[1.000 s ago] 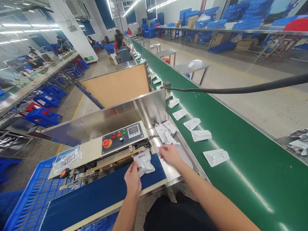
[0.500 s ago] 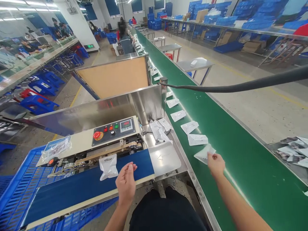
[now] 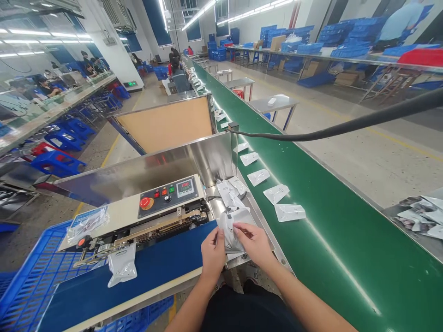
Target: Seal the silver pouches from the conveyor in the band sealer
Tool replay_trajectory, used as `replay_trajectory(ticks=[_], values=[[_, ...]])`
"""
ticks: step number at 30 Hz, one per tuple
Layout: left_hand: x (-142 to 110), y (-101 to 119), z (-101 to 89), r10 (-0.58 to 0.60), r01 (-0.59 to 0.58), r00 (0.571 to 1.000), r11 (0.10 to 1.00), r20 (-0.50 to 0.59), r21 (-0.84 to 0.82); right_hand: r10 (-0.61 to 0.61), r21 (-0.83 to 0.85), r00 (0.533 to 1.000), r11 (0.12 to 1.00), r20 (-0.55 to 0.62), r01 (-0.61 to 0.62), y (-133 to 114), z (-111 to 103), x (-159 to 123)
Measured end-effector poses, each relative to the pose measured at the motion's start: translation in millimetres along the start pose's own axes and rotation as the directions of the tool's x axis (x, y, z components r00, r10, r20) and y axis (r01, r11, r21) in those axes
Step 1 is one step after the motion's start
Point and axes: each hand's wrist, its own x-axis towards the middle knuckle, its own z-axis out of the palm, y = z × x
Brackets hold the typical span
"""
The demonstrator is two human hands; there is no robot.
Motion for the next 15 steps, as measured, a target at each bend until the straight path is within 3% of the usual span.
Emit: replay_trajectory(ticks=[3,7,11,15], values=[[5.8,-18.2,-4.0,-0.133,0.124,0.988,0.986,-0.077,-0.115,0.172,0.117,0.982,0.98,-0.077,-0.162,10.1,13.6,15.8],[28.2,-38.0,0.4,-0.47,0.375,0.875,0.81,-0.116,-0.45,0.342,0.199,0.926,0.93,-0.157,-0.31,18.6,26.2,39.7],[46.2,-50.3,-6.2,-0.523,0.377,0.841,0.753,-0.143,-0.539,0.366,0.231,0.918,0.916,-0.15,-0.328,19.9,43.5,56.7],[47.2,-59.4,-29.3,-0.554,0.352,0.802,0.739,-0.222,-0.575,0.367,0.18,0.926,0.92,-0.088,-0.348,18.9,79.6,64.7]])
